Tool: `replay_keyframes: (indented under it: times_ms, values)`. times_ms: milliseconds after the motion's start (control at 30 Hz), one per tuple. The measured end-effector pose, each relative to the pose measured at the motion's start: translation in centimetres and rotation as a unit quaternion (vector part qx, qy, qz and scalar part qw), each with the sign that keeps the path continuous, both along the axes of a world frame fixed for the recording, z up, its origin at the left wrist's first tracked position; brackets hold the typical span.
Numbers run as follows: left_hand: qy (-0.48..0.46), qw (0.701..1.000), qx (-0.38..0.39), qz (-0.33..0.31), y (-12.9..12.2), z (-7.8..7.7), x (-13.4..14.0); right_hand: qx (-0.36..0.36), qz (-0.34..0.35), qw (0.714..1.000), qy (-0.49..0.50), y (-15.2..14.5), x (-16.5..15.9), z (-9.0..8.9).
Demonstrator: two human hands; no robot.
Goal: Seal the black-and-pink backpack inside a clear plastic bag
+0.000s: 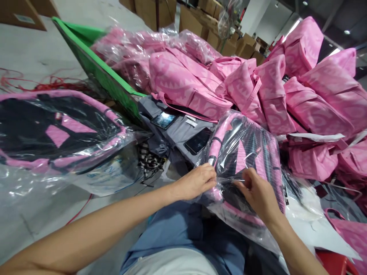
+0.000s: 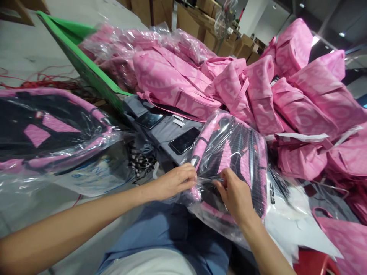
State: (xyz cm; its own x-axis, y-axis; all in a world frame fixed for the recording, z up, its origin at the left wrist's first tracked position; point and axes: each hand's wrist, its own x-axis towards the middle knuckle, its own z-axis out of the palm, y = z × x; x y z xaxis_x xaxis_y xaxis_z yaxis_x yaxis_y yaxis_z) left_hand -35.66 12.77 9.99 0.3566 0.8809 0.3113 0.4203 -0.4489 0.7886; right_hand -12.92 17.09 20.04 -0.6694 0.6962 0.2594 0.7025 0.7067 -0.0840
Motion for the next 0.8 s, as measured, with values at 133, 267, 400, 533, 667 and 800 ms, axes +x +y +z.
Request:
replay_keyframes:
  times_ms: [133,267,400,533,667,800]
  values:
    - [-0.003,1.000,-0.001,-0.003,0.0,0.2,-0.1,0.105,0.134,0.985,0.021,-3.4,0.7,0.0]
    - [0.009,1.000,-0.021,0.000,-0.2,-0.1,-0.3,0.070,0.227,0.961,-0.143,-4.5,1.0,-4.0]
    - [0.007,0.999,-0.030,-0.013,-0.2,-0.5,-0.7,0.057,0.228,0.958,-0.163,-4.0,1.2,-6.1]
    - [0.027,0.999,-0.026,-0.013,0.3,-0.3,-1.1,0.070,0.254,0.964,-0.045,-4.6,2.5,-2.3]
    - [0.044,0.998,-0.038,-0.025,0.6,-0.2,-1.3,0.117,0.201,0.973,0.011,-5.2,3.1,-1.2]
    - [0.055,0.996,-0.063,-0.028,0.6,0.3,-1.4,0.131,0.211,0.968,-0.047,-4.9,1.0,-5.3]
